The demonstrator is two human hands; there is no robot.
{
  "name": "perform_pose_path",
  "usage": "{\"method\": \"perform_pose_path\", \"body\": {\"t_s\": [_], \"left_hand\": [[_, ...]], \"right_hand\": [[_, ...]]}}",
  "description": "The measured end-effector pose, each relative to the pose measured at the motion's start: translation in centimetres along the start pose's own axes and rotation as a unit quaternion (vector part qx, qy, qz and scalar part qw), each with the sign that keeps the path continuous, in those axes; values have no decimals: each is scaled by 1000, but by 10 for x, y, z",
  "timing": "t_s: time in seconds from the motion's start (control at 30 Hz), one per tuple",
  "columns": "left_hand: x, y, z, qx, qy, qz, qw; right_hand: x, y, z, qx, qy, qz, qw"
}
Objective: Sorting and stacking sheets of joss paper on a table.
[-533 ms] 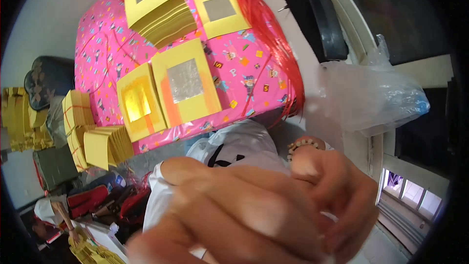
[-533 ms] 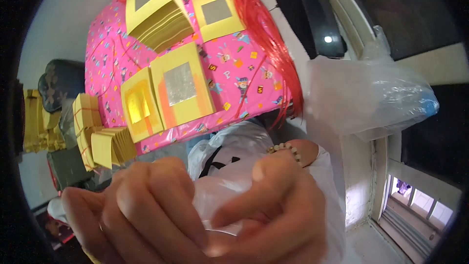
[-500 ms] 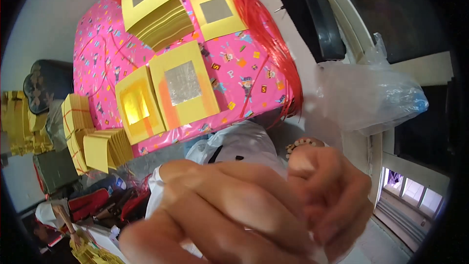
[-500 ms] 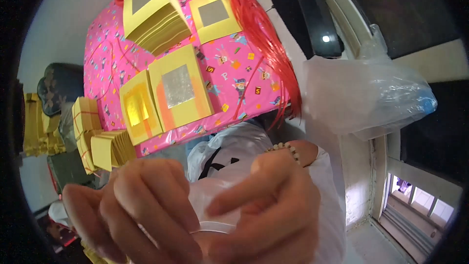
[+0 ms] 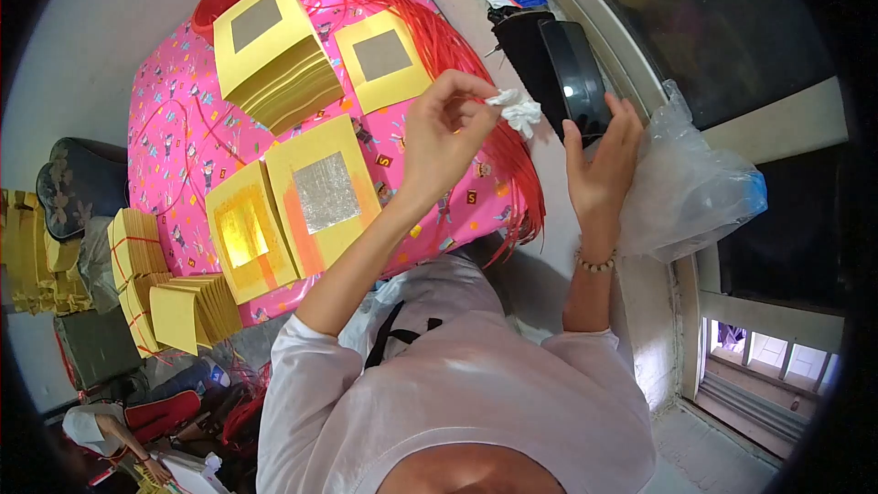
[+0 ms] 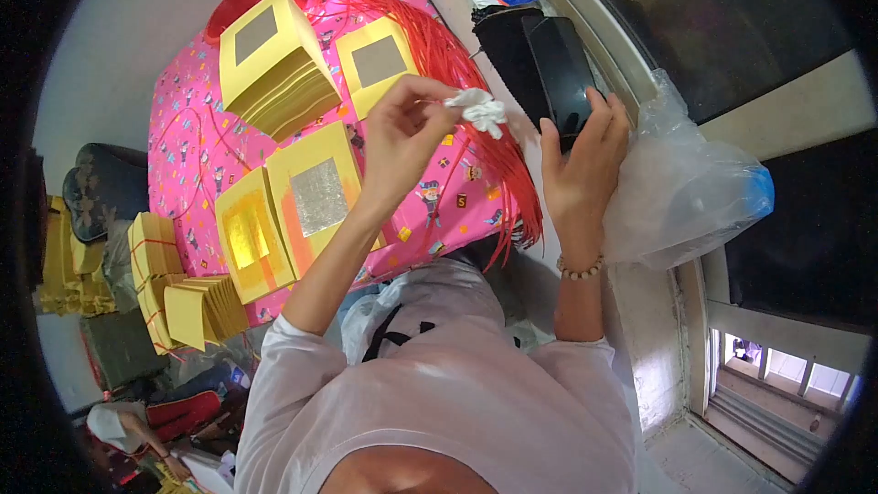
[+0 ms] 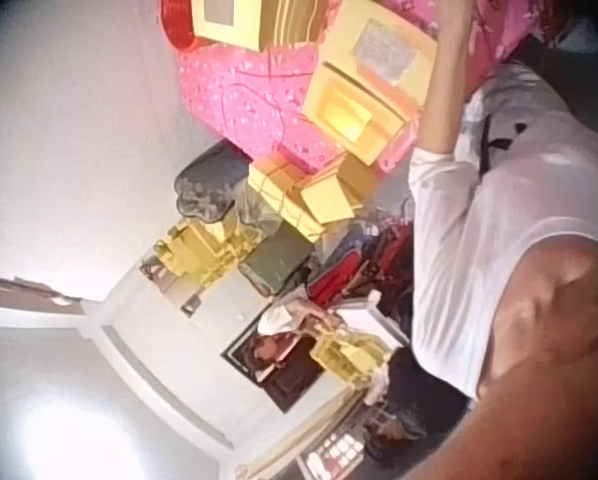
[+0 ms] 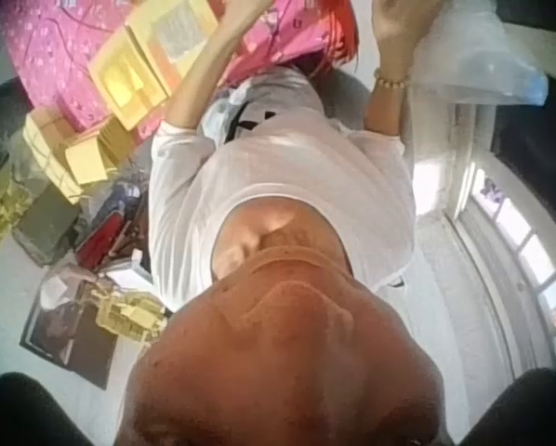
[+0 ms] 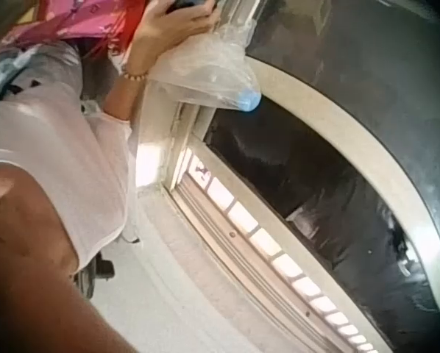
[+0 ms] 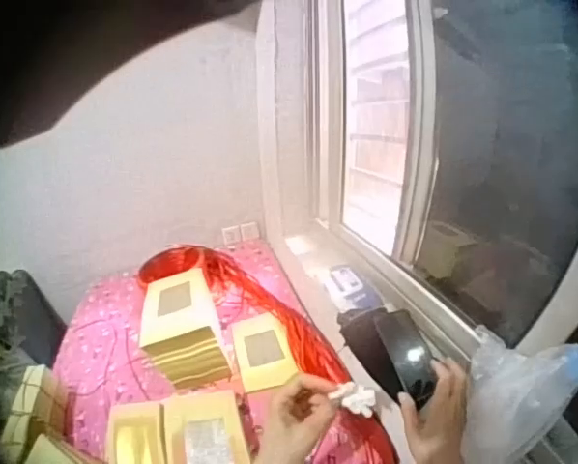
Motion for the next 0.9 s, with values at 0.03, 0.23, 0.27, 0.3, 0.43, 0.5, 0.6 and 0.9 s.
{"method": "perform_pose_path", "body": {"t_s": [0.03, 0.23, 0.27, 0.3, 0.43, 0.5, 0.6, 0.9], "left_hand": [[7, -8, -8, 16, -13, 6, 1000], [30, -37, -36, 24, -87, 29, 995], [36, -43, -39, 32, -100, 34, 994], [40, -46, -41, 39, -113, 41, 992], [43, -58, -49, 45, -140, 43, 988], [51, -69, -64, 118, -202, 92, 968], [67, -85, -68, 122, -258, 124, 950], [73, -66, -88, -19, -296, 7, 955]], "right_hand": [[-4, -1, -4, 20, 21, -12, 999], [-29, -3, -27, 108, 35, -83, 990], [-32, -4, -29, 123, 28, -98, 987], [-31, -4, -29, 123, 28, -96, 987], [-36, -7, -17, 58, -34, -104, 992], [-39, -7, -12, 35, -39, -93, 994], [-28, -8, -21, 53, -29, -60, 996], [-31, -3, -26, 93, -2, -68, 993]]}}
Point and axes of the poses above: each hand's wrist, its own y-axis away from the middle knuckle, its own z-axis out of the back of the hand, x = y × z, the point moved 8 cm from there along -y, towards the middle knuckle, and after that the axes turned 9 degrees about x, right-handed, at the moved point
